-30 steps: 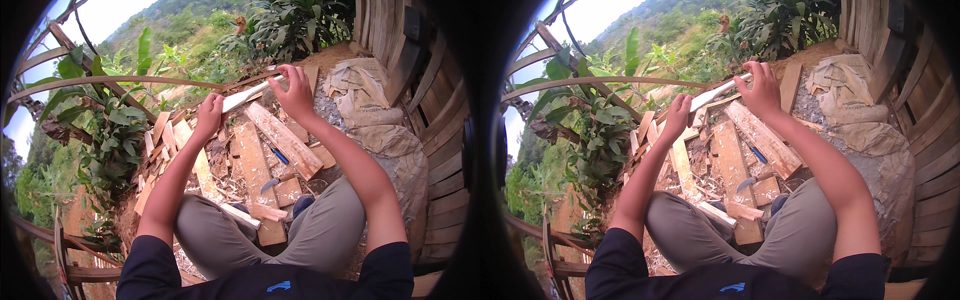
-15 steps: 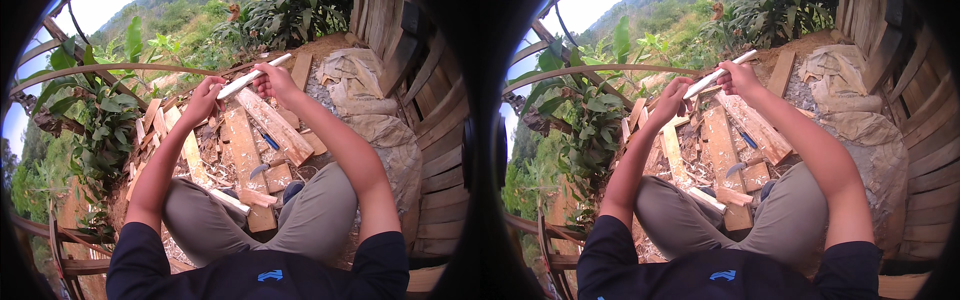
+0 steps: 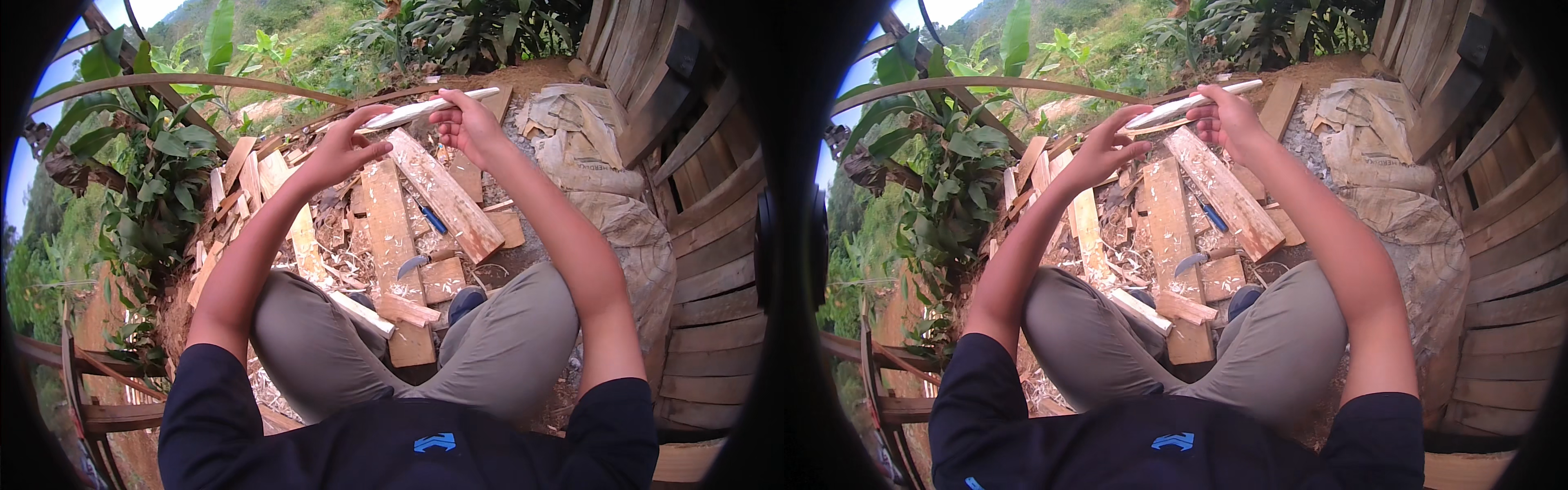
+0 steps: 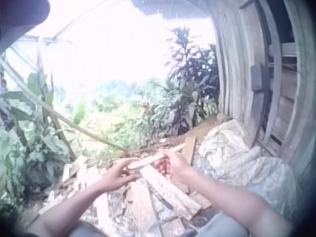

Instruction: The person sits cross-legged on the ground and uses a knife to carve a piece of light-colored wood. They hold the wood in their left hand and the knife in their right, making repeated shaving motions to shape the object. The person occasionally pauses to inspect the carved piece before resuming the carving process.

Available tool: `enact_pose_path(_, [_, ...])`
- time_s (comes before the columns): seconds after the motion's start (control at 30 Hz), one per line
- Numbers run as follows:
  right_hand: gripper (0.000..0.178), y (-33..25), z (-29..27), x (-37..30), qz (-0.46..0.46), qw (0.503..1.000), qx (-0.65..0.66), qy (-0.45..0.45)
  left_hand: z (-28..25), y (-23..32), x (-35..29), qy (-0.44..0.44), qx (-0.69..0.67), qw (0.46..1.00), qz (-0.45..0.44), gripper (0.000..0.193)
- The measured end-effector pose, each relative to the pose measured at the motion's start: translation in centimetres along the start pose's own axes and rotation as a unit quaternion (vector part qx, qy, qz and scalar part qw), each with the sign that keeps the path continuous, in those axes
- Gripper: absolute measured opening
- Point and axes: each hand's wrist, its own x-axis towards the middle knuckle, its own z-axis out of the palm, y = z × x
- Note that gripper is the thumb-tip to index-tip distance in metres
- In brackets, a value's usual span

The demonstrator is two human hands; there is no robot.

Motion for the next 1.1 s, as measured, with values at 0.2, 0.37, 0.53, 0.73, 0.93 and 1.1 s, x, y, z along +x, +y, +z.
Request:
enact_pose_path(0.2, [0.029, 0.0, 0.0, -0.8, 0.014, 0.999, -0.010, -0.031, 0.2, -0.4, -0.3, 0.024, -0.028, 0.999, -0.020, 0.042])
enact_pose_path(0.37, [0.029, -0.4, 0.2, -1.4, 0.018, 0.998, -0.014, -0.052, -0.2, -0.5, -0.5, 0.068, -0.083, 0.994, -0.004, 0.033])
enact_pose_path(0.53, [0.032, 0.0, 0.1, -1.3, 0.010, 0.999, -0.021, -0.041, -0.7, -2.6, -0.2, 0.084, -0.080, 0.993, 0.011, 0.026])
enact_pose_path(0.73, [0.041, 0.3, -0.5, -0.9, -0.023, 0.998, -0.039, -0.036, -1.3, -1.1, -0.4, 0.010, -0.051, 0.999, -0.012, 0.024])
enact_pose_path(0.93, [0.042, 1.0, -0.5, -1.0, -0.026, 0.993, -0.108, -0.048, -0.6, 0.2, -1.1, -0.074, -0.088, 0.991, -0.071, 0.074])
enact_pose_path(1.1, [0.043, 1.1, 1.0, -1.5, -0.026, 0.984, -0.147, -0.096, 0.8, 0.2, -0.8, -0.078, -0.005, 0.992, -0.102, 0.043])
